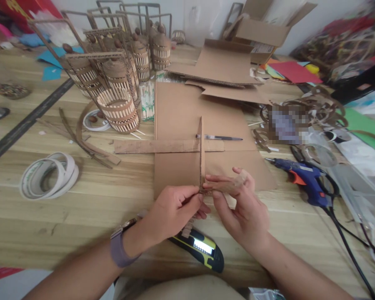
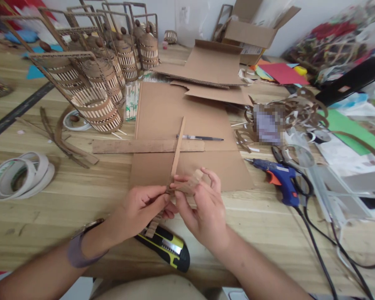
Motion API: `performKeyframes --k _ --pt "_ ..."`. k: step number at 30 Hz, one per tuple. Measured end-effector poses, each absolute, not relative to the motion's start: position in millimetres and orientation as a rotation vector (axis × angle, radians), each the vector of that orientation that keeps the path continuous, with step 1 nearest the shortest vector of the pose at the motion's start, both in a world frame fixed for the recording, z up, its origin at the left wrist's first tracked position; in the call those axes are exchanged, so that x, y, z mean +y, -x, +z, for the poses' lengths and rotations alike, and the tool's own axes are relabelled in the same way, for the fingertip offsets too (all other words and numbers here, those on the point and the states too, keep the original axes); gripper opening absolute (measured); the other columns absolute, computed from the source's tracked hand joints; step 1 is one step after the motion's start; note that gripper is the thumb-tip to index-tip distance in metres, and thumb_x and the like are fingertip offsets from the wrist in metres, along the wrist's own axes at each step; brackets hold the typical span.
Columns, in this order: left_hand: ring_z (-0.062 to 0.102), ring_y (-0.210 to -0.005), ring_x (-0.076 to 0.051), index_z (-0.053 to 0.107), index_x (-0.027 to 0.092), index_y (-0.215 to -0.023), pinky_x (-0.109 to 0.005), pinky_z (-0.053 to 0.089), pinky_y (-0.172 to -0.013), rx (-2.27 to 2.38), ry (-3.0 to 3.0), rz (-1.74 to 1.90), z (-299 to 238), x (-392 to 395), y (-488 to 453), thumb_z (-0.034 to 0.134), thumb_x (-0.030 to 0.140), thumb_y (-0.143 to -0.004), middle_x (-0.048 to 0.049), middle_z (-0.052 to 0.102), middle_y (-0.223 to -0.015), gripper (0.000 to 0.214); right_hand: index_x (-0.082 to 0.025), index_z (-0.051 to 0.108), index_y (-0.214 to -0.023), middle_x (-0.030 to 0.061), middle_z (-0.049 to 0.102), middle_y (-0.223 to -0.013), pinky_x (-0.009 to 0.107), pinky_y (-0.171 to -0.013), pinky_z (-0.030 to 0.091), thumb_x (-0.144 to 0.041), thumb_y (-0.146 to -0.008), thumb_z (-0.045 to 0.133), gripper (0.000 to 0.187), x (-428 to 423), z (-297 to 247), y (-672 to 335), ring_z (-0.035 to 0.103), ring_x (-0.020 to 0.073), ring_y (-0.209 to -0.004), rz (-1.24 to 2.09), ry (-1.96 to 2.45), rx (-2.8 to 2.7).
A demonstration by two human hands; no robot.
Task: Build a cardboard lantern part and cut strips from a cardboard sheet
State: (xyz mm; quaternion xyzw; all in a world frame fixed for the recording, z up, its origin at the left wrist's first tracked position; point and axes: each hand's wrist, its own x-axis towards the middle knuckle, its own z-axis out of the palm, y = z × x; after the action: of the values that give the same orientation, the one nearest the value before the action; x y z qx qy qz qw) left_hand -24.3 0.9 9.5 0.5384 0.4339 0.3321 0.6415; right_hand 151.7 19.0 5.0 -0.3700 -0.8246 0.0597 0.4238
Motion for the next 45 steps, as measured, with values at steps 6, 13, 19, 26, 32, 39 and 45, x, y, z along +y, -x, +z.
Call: performKeyframes --k 6,13,19,26,32,39,45 --pt "0.069 -0.075 -0.016 0.068 0.014 -0.089 -0.025 0.055 -0.07 0.969 -1.162 0.821 2.2 3.0 23.0 0.055 0.039 -0.093 -0.0045 0.071 -0.079 0.029 -0.025 0.055 -0.098 0.0 0.077 -0.087 0.044 -0.105 0.038 -0.009 -0.089 0.057 0.018 18.1 5.0 -150.5 0.074 0.0187 -0.09 0.132 0.891 -2.104" --pt "0.066 -0.074 -0.015 0.068 0.014 -0.093 -0.024 0.054 -0.069 0.993 -1.132 0.829 2.8 7.2 24.3 0.054 0.042 -0.093 -0.0031 0.068 -0.08 0.031 -0.023 0.058 -0.099 0.0036 0.077 -0.097 0.044 -0.106 0.036 -0.012 -0.091 0.059 0.014 18.9 2.8 -147.7 0.071 0.0195 -0.1 0.104 0.906 -2.14" --pt "0.067 -0.073 -0.017 0.066 0.015 -0.084 -0.026 0.055 -0.071 1.018 -1.161 0.822 4.1 5.6 24.0 0.054 0.041 -0.092 -0.0034 0.069 -0.076 0.029 -0.023 0.06 -0.101 0.003 0.078 -0.096 0.043 -0.108 0.034 -0.01 -0.09 0.06 0.017 19.1 0.3 -148.3 0.072 0.0186 -0.099 0.129 0.893 -2.122" --pt "0.068 -0.07 -0.016 0.066 0.015 -0.082 -0.025 0.055 -0.067 1.023 -1.231 0.81 4.1 3.3 23.8 0.052 0.039 -0.093 -0.0032 0.07 -0.074 0.03 -0.024 0.059 -0.098 0.0013 0.078 -0.094 0.043 -0.108 0.035 -0.011 -0.09 0.058 0.015 17.8 3.5 -150.1 0.073 0.018 -0.094 0.163 0.908 -2.121" --pt "0.07 -0.072 -0.017 0.067 0.014 -0.084 -0.025 0.057 -0.069 0.995 -1.241 0.792 7.3 2.4 24.6 0.051 0.035 -0.094 -0.0053 0.073 -0.077 0.029 -0.024 0.059 -0.097 -0.0003 0.078 -0.089 0.042 -0.108 0.036 -0.01 -0.09 0.056 0.016 17.3 5.4 -150.4 0.074 0.0175 -0.092 0.195 0.952 -2.063" --pt "0.07 -0.077 -0.018 0.068 0.014 -0.09 -0.028 0.057 -0.074 0.961 -1.161 0.812 2.2 1.9 23.9 0.056 0.037 -0.092 -0.0056 0.073 -0.081 0.027 -0.026 0.058 -0.098 -0.0021 0.078 -0.089 0.043 -0.105 0.039 -0.011 -0.091 0.054 0.018 16.2 3.8 -149.8 0.074 0.0188 -0.092 0.24 0.972 -2.017" --pt "0.068 -0.075 -0.016 0.067 0.014 -0.089 -0.026 0.056 -0.072 0.959 -1.127 0.835 1.0 5.2 23.8 0.054 0.037 -0.093 -0.0039 0.07 -0.079 0.027 -0.025 0.057 -0.1 0.0016 0.078 -0.095 0.043 -0.102 0.039 -0.014 -0.091 0.056 0.014 17.6 3.1 -148.4 0.073 0.0198 -0.095 0.166 0.937 -2.102"
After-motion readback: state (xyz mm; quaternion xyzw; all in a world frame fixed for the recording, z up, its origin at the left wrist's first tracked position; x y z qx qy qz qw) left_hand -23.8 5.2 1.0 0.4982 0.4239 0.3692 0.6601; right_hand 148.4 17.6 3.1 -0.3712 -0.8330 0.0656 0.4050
